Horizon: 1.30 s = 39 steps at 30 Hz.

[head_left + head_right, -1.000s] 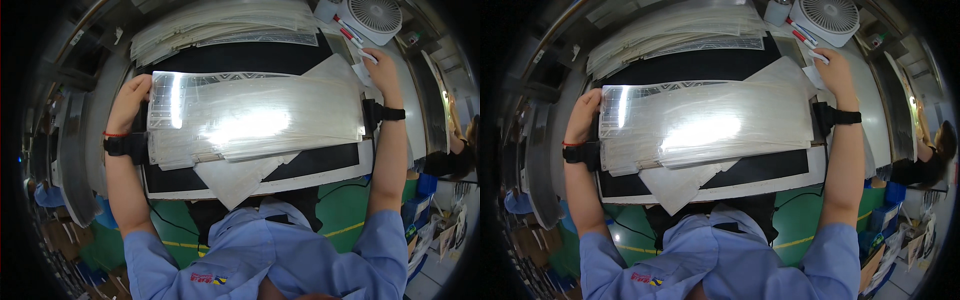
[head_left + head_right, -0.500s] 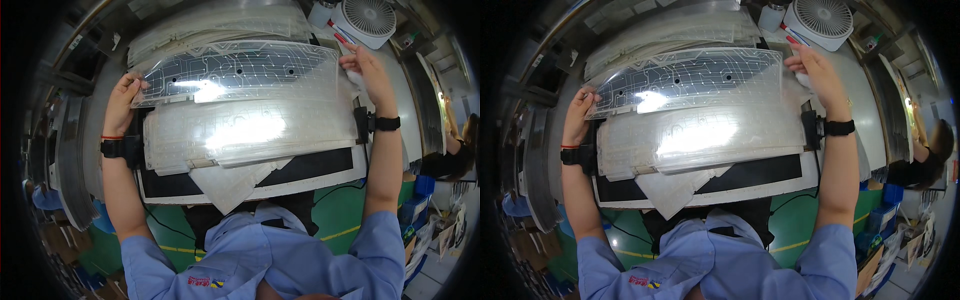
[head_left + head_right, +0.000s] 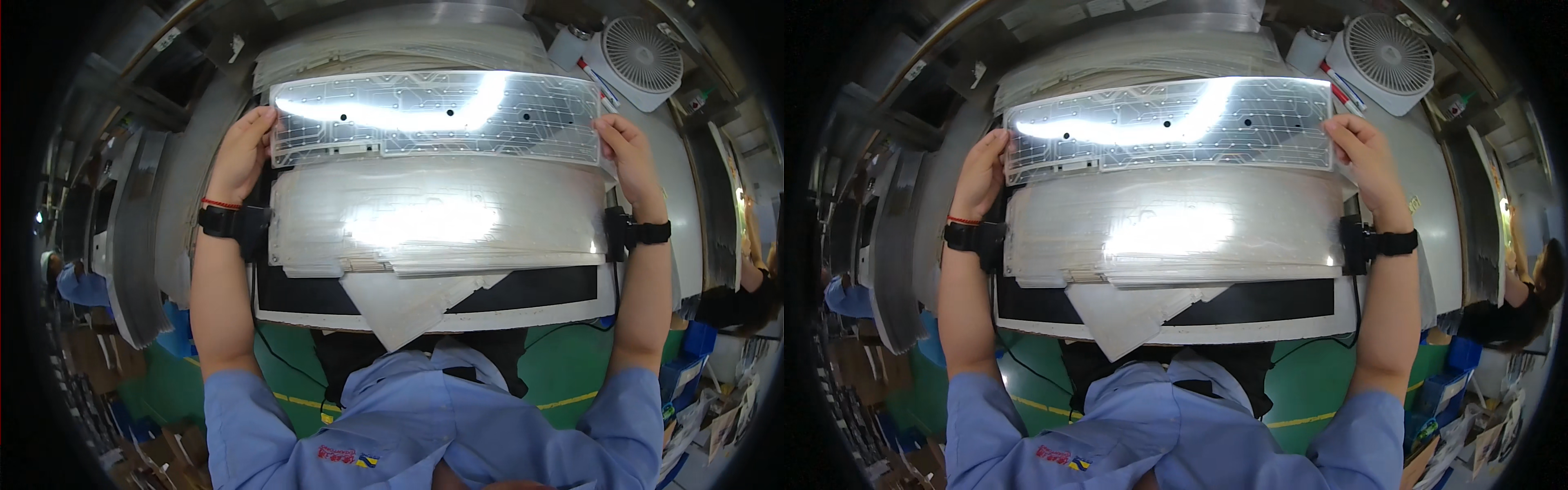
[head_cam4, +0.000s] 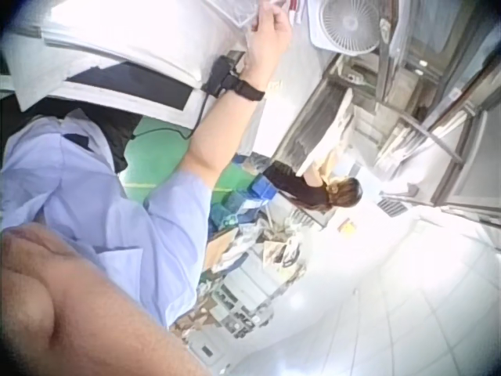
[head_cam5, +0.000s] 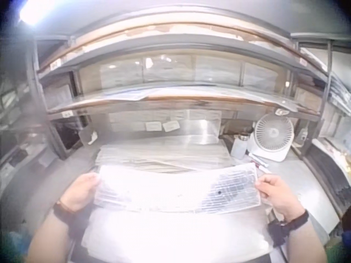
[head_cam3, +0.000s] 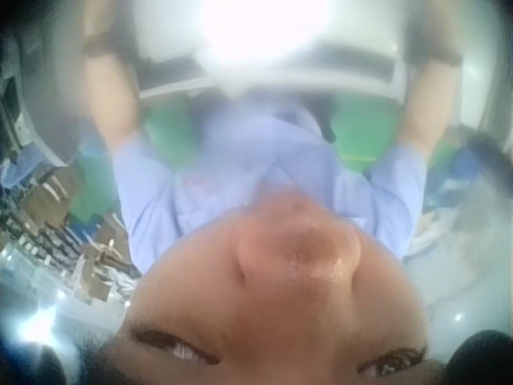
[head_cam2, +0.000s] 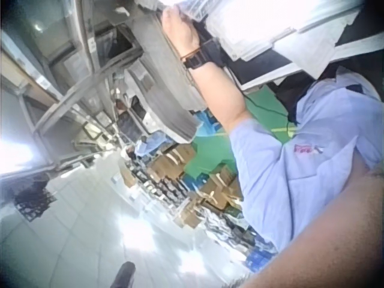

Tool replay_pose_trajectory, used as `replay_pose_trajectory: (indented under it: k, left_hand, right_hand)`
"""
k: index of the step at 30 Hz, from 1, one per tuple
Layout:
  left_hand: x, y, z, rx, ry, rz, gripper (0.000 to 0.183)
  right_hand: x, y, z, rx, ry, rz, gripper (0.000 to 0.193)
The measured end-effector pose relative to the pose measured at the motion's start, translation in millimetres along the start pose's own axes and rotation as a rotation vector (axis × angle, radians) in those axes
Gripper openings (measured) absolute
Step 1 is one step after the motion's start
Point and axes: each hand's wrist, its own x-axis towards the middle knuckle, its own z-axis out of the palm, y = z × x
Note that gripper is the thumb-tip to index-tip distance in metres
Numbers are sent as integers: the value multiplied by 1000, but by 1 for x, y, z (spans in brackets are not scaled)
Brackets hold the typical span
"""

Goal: Cleaning and inspecting thin transparent electronic circuit layers at a workstation.

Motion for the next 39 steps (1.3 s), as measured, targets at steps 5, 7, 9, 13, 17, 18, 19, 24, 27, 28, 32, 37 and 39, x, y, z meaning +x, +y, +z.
replay_pose_trajectory:
  k: [5,7,9,13,17,18,19,24,27,28,32,37,39]
  left_hand:
    - [-2,7,-9,-50,-89,36,21]
    - [-2,8,-17,-128,-171,52,21]
    - [-10,21,17,-80,61,25,22]
    - [-6,11,13,151,17,104,32]
    - [-10,14,18,208,33,4,44]
    - [-10,13,18,213,31,-36,46]
    - [-10,13,19,217,30,-75,48]
    - [-1,4,30,226,118,-111,47]
    - [4,6,28,384,6,-94,44]
    - [7,5,26,460,-44,-81,43]
    - [15,-3,22,238,-9,-18,33]
    - [5,9,40,100,25,114,23]
    - [10,2,24,-12,13,161,27]
  right_hand:
    - [-1,-3,-3,34,51,-36,19]
    - [-1,-3,0,113,101,-112,20]
    - [-3,-8,2,216,137,-94,20]
    - [6,3,-7,160,116,-119,24]
    - [-5,-14,7,3,145,-119,28]
    - [-5,-14,8,-23,150,-115,29]
    - [-5,-13,8,-49,156,-113,31]
    - [1,-2,1,-49,153,-22,20]
    - [2,-1,0,-48,132,-27,13]
    - [2,-1,-1,-50,121,-34,11]
    - [7,11,-6,31,122,-102,11]
    - [6,7,0,127,199,-188,12]
    - [7,7,-1,180,190,-173,12]
